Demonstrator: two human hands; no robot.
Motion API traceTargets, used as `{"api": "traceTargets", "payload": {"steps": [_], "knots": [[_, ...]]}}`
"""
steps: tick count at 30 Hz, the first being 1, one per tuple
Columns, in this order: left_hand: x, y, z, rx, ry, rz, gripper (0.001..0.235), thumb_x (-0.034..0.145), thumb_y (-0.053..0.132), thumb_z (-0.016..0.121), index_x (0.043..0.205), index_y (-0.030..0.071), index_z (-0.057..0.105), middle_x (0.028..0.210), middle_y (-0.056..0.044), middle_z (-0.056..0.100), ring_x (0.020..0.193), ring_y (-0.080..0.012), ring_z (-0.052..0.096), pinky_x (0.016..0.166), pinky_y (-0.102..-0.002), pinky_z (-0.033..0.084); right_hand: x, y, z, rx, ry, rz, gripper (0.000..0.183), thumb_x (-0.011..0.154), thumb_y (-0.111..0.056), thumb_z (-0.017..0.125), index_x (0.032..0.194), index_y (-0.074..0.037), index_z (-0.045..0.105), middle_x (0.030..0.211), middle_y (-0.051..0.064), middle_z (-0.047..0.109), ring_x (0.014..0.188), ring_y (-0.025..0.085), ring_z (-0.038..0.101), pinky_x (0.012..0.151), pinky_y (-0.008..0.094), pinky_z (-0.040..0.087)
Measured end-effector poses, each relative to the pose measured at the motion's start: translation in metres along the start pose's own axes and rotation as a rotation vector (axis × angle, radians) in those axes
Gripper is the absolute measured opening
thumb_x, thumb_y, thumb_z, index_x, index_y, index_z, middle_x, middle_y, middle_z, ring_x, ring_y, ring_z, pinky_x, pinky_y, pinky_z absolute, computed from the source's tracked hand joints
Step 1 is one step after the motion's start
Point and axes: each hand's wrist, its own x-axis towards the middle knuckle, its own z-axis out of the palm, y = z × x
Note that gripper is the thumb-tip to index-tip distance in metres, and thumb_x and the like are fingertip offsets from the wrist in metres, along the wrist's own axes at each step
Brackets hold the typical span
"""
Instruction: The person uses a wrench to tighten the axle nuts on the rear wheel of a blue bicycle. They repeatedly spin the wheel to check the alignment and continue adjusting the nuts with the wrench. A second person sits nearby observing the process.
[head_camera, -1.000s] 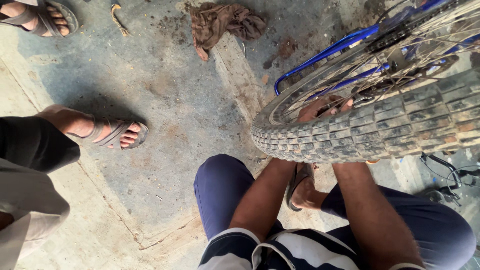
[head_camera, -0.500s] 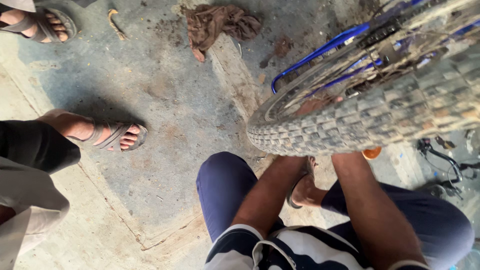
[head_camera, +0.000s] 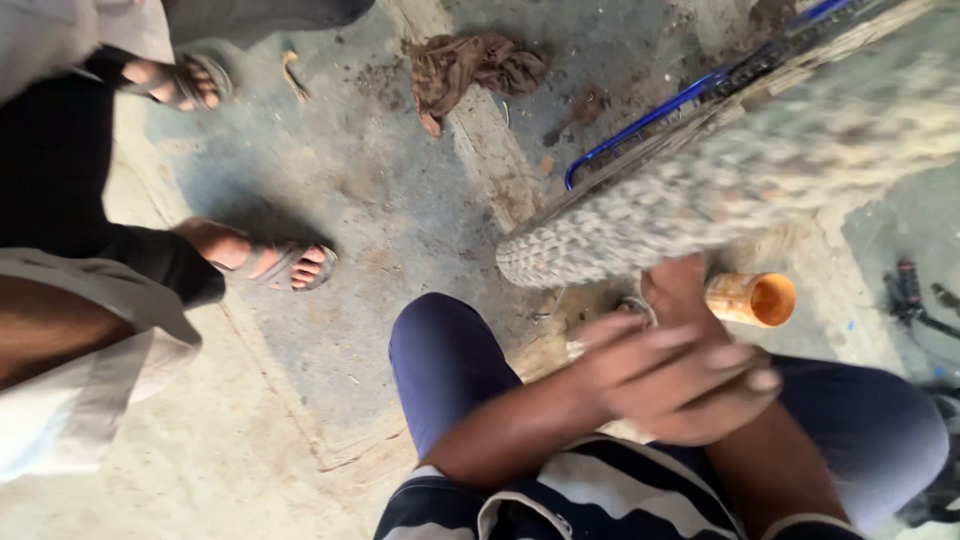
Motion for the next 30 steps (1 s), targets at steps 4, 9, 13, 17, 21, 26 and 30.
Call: {"api": "traceTargets", "payload": {"steps": [4, 9, 13, 17, 21, 26, 30], "knots": [[0.034, 0.037, -0.052, 0.453, -0.005, 0.103, 0.078, 0.090, 0.054, 0.068, 0.135, -0.009, 0.052, 0.129, -0.026, 0.063, 0.114, -0.0355, 0.061, 0.101, -0.046, 0.045, -0.017, 0.015, 0.000, -0.076, -0.095, -0.058, 0.014, 0.097, 0.000, 0.058, 0.106, 0.003, 0.068, 0.096, 0.010, 0.067, 0.080, 0.017, 0.064, 0.065, 0.033, 0.053], [0.008, -0.057, -0.046, 0.519, 0.249, 0.241, 0.084, 0.092, 0.061, 0.067, 0.145, 0.001, 0.043, 0.135, -0.019, 0.061, 0.129, -0.0314, 0.057, 0.113, -0.049, 0.043, -0.042, -0.007, 0.037, -0.119, 0.044, 0.038, 0.014, 0.098, -0.009, 0.065, 0.101, 0.003, 0.070, 0.087, 0.010, 0.070, 0.071, 0.015, 0.064, 0.062, 0.031, 0.053], [-0.087, -0.151, -0.052, 0.433, 0.040, -0.188, 0.069, 0.103, 0.027, 0.064, 0.152, -0.012, 0.035, 0.144, -0.033, 0.050, 0.131, -0.0505, 0.051, 0.113, -0.052, 0.042, -0.057, -0.028, 0.057, -0.164, 0.025, 0.008, 0.026, 0.102, -0.018, 0.075, 0.096, 0.007, 0.072, 0.082, 0.010, 0.071, 0.067, 0.014, 0.061, 0.062, 0.031, 0.049], [-0.147, -0.191, -0.040, 0.509, -0.508, -0.742, 0.071, 0.091, 0.032, 0.072, 0.146, 0.000, 0.040, 0.139, -0.027, 0.053, 0.122, -0.0456, 0.056, 0.097, -0.051, 0.047, -0.065, -0.031, 0.060, -0.089, 0.048, 0.085, 0.021, 0.098, -0.017, 0.074, 0.101, 0.004, 0.073, 0.085, 0.007, 0.072, 0.069, 0.013, 0.065, 0.060, 0.029, 0.052], [-0.148, -0.170, -0.028, 0.379, -0.721, -0.513, 0.052, 0.093, 0.037, 0.075, 0.132, 0.006, 0.060, 0.125, -0.019, 0.069, 0.114, -0.0384, 0.067, 0.096, -0.046, 0.054, -0.074, -0.030, 0.048, -0.118, 0.059, -0.003, 0.017, 0.098, -0.013, 0.073, 0.104, 0.003, 0.073, 0.087, 0.007, 0.073, 0.073, 0.012, 0.067, 0.065, 0.027, 0.053], [-0.118, -0.100, -0.011, 0.296, -0.747, -0.330, 0.044, 0.093, 0.033, 0.071, 0.127, 0.007, 0.063, 0.121, -0.019, 0.070, 0.111, -0.0378, 0.068, 0.093, -0.047, 0.053, -0.101, -0.051, 0.032, -0.236, 0.181, -0.097, 0.021, 0.094, -0.007, 0.072, 0.114, -0.001, 0.068, 0.086, 0.007, 0.073, 0.072, 0.012, 0.067, 0.065, 0.027, 0.056], [-0.086, -0.039, -0.004, 0.231, -0.814, -0.168, 0.041, 0.094, 0.027, 0.071, 0.128, 0.006, 0.063, 0.120, -0.017, 0.070, 0.109, -0.0378, 0.068, 0.092, -0.048, 0.053, -0.128, -0.084, 0.022, -0.271, 0.344, -0.129, 0.036, 0.092, -0.002, 0.071, 0.125, -0.004, 0.056, 0.082, 0.011, 0.070, 0.064, 0.016, 0.064, 0.056, 0.030, 0.051]]}}
